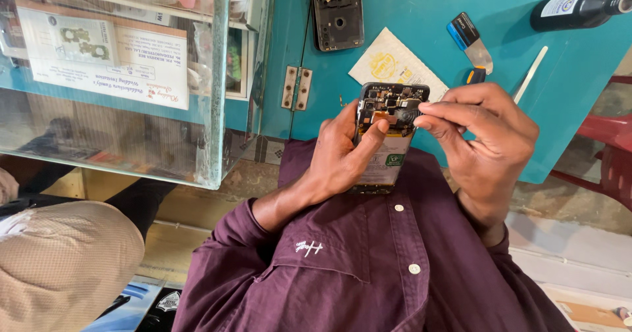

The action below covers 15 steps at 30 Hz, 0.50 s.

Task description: The person holds a disassembled smartphone and uses a screwdriver to manipulate internal components, including the battery and motherboard. They repeatedly rotate the device to access different areas while working on the internal assembly.

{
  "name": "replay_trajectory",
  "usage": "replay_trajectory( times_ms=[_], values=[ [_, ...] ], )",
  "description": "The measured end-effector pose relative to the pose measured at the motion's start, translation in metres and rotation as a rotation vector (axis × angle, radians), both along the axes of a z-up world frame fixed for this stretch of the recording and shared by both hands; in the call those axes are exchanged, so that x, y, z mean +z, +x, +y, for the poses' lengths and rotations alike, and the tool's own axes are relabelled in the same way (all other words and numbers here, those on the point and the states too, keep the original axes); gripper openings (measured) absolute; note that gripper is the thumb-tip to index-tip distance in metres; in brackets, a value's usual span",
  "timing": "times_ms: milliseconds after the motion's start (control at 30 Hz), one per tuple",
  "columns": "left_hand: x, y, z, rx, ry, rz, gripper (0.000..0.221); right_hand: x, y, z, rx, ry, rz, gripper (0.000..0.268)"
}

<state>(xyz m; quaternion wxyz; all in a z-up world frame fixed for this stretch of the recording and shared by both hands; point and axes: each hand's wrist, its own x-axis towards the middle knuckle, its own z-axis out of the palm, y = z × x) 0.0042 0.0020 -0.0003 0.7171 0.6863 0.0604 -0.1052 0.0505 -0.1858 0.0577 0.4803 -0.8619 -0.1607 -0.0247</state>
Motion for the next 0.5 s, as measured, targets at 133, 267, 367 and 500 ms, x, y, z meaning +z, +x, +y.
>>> replay_trajectory(
  times_ms=[133,267,367,500],
  values=[
    [0.002,0.001,-0.003,-0.005,0.057,0.122,0.028,0.005,-0.002,0.006,0.034,-0.068,-0.033,0.022],
    [0.002,0.0,0.0,-0.002,0.033,0.047,0.029,-0.003,0.012,-0.002,0.054,-0.1,-0.132,0.02],
    [0.0,0.002,0.0,0.003,0.037,0.052,0.031,-0.002,0.02,-0.006,0.021,-0.117,-0.188,0.023],
    [-0.001,0.001,-0.002,0.005,-0.029,-0.02,0.031,0.0,0.019,0.0,0.143,-0.038,-0.144,0.015]
  ],
)
